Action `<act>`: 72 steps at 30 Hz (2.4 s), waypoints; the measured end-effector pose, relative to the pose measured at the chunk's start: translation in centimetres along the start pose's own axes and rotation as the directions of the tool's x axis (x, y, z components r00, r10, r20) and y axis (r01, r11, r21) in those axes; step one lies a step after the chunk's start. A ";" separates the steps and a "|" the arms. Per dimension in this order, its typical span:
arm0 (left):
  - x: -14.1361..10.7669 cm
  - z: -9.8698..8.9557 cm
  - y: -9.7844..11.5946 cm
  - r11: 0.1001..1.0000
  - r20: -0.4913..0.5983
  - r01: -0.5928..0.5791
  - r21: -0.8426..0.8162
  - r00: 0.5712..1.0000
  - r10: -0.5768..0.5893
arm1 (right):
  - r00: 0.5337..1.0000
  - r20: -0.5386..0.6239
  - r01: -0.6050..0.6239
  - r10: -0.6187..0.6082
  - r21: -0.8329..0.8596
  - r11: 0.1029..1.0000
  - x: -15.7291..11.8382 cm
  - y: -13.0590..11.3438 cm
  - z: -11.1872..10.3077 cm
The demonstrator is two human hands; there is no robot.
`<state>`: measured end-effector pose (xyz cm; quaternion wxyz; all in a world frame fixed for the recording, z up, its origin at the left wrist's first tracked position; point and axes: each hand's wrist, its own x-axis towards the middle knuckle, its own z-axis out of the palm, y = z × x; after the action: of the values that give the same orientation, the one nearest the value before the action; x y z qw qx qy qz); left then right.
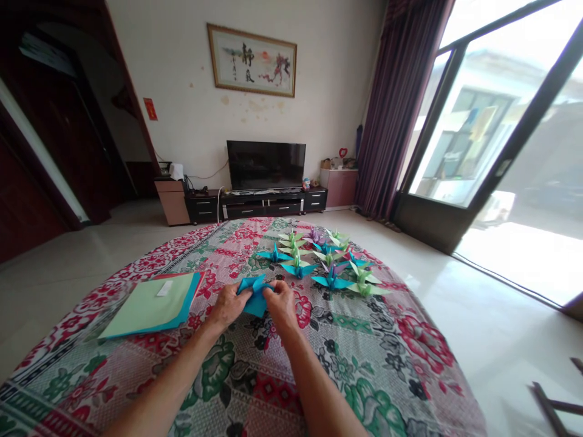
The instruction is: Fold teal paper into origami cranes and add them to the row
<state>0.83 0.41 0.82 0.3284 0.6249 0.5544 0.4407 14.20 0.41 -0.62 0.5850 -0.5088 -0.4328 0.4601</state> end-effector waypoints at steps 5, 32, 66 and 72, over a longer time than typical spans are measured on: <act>0.0 0.0 -0.2 0.982 0.017 0.091 -0.167 0.996 -0.090 | 0.999 0.028 -0.024 0.023 0.043 0.999 0.1 -0.1 -0.2; -1.2 1.3 1.0 0.892 -0.205 -0.332 0.306 0.892 0.403 | 0.998 -0.029 0.050 -0.059 -0.265 0.963 0.2 0.9 -0.1; -1.3 1.4 1.5 0.972 -0.314 0.043 0.232 0.949 0.033 | 0.810 0.141 0.485 -0.569 -0.706 0.515 -1.7 -0.6 0.0; -1.0 1.1 1.1 0.978 -0.285 0.037 0.206 0.958 0.023 | 0.741 0.264 0.573 -0.618 -0.728 0.376 -2.5 -1.3 0.2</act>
<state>2.27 -0.65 1.23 0.1790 0.5837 0.6414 0.4645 13.61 -2.08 0.65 0.4440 -0.5287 -0.7230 -0.0270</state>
